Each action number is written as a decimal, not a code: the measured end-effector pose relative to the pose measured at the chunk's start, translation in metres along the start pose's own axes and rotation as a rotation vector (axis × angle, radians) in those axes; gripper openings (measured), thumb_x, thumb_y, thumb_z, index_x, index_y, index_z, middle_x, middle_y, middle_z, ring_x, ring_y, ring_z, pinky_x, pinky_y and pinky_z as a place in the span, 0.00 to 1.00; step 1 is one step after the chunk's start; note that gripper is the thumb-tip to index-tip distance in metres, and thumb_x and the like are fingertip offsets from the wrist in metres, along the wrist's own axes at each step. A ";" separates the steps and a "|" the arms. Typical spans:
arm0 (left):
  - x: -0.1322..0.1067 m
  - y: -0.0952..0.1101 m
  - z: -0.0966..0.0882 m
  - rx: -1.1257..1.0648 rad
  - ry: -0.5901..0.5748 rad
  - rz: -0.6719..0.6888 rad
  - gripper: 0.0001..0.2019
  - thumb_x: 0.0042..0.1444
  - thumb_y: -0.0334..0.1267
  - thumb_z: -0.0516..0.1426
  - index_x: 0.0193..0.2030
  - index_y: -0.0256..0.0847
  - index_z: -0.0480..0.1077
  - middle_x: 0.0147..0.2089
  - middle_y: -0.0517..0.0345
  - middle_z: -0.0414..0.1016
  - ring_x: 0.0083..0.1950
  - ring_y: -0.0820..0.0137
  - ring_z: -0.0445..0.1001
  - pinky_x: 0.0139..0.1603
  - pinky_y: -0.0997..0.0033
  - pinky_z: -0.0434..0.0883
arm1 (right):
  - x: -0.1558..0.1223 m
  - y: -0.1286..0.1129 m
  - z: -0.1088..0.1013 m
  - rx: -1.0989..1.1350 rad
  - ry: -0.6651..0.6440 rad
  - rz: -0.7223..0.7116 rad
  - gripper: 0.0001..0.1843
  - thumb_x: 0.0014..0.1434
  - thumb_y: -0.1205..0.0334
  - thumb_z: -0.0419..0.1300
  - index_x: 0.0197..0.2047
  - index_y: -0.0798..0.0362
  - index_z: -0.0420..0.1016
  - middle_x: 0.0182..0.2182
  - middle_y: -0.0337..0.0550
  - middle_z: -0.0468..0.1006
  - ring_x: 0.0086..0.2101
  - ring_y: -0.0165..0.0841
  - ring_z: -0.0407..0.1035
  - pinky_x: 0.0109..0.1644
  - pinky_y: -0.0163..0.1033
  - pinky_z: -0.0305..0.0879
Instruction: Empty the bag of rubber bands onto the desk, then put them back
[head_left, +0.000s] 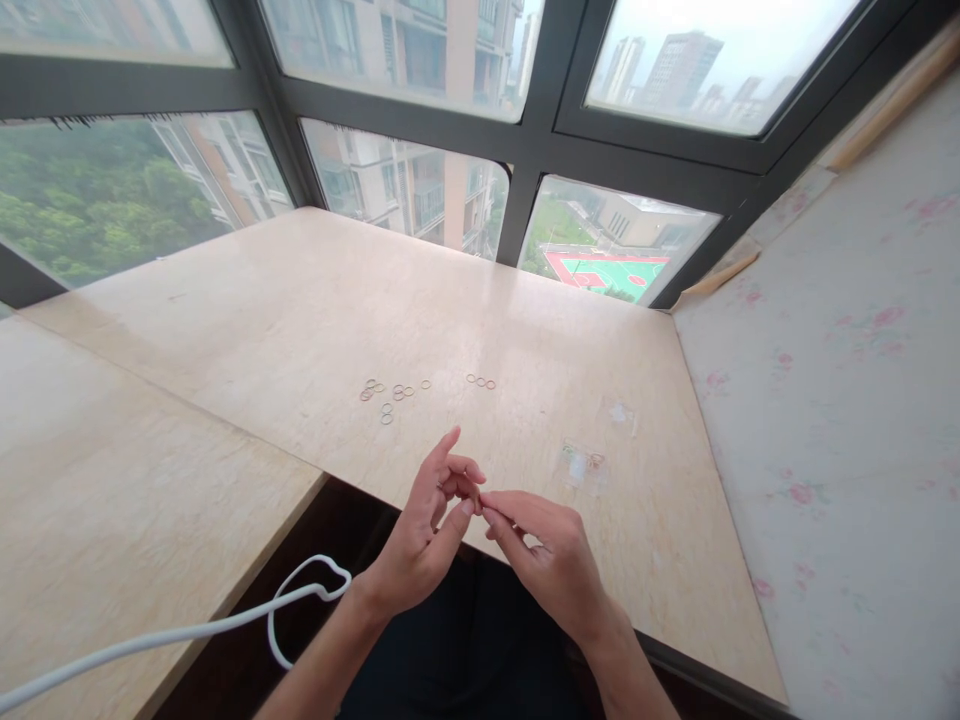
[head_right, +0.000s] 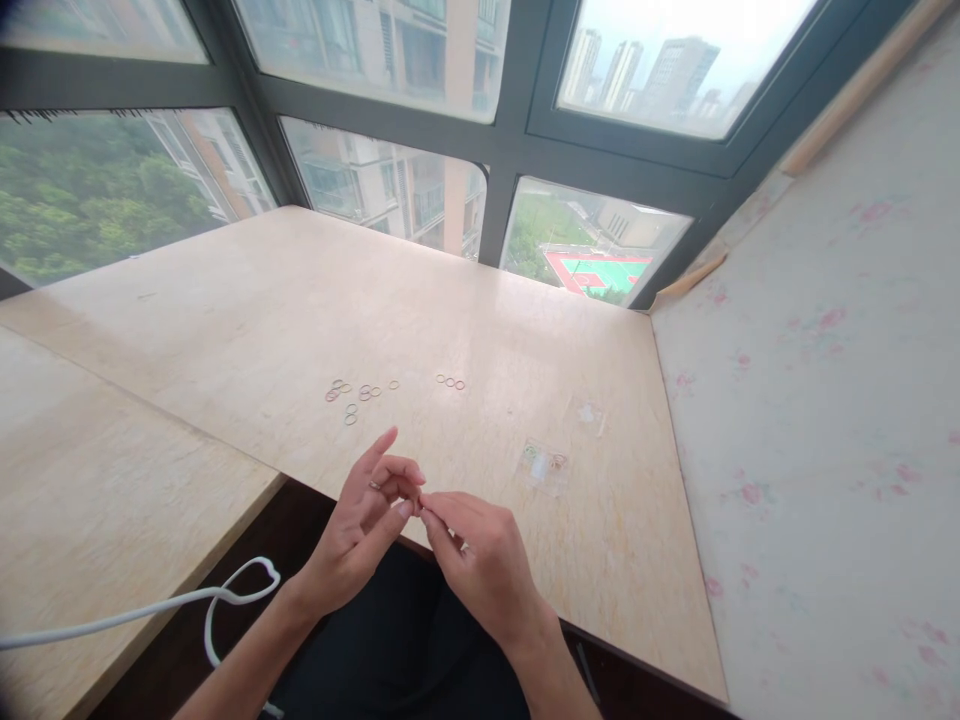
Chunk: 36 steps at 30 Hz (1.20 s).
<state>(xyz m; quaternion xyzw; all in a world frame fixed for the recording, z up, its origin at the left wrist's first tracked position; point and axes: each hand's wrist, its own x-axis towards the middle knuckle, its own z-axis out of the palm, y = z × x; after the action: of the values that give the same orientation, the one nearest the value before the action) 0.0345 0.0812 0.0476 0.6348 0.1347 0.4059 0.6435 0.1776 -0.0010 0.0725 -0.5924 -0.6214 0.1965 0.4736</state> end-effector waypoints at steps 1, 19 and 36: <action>-0.001 -0.001 0.000 0.055 0.005 0.018 0.31 0.66 0.28 0.49 0.72 0.53 0.42 0.50 0.51 0.63 0.45 0.72 0.68 0.48 0.68 0.71 | 0.001 0.000 -0.001 -0.020 -0.010 -0.004 0.10 0.64 0.68 0.56 0.45 0.52 0.78 0.38 0.41 0.81 0.33 0.28 0.75 0.37 0.32 0.72; -0.008 -0.014 -0.002 0.737 -0.135 0.337 0.41 0.59 0.20 0.45 0.73 0.44 0.25 0.53 0.39 0.65 0.51 0.61 0.71 0.48 0.53 0.73 | 0.004 0.005 0.001 -0.458 -0.089 0.128 0.16 0.65 0.66 0.51 0.26 0.53 0.71 0.20 0.38 0.71 0.20 0.26 0.61 0.27 0.36 0.49; -0.011 -0.017 0.012 0.689 -0.162 -0.006 0.43 0.56 0.21 0.44 0.72 0.46 0.24 0.67 0.34 0.50 0.55 0.60 0.70 0.56 0.45 0.69 | 0.004 0.029 0.007 -0.727 -0.084 -0.074 0.14 0.59 0.71 0.53 0.23 0.54 0.68 0.19 0.36 0.72 0.19 0.27 0.63 0.25 0.38 0.42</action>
<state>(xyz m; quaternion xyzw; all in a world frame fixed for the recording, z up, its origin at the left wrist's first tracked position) 0.0417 0.0673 0.0300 0.8444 0.2139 0.2829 0.4014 0.1889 0.0115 0.0471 -0.6907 -0.6905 -0.0302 0.2127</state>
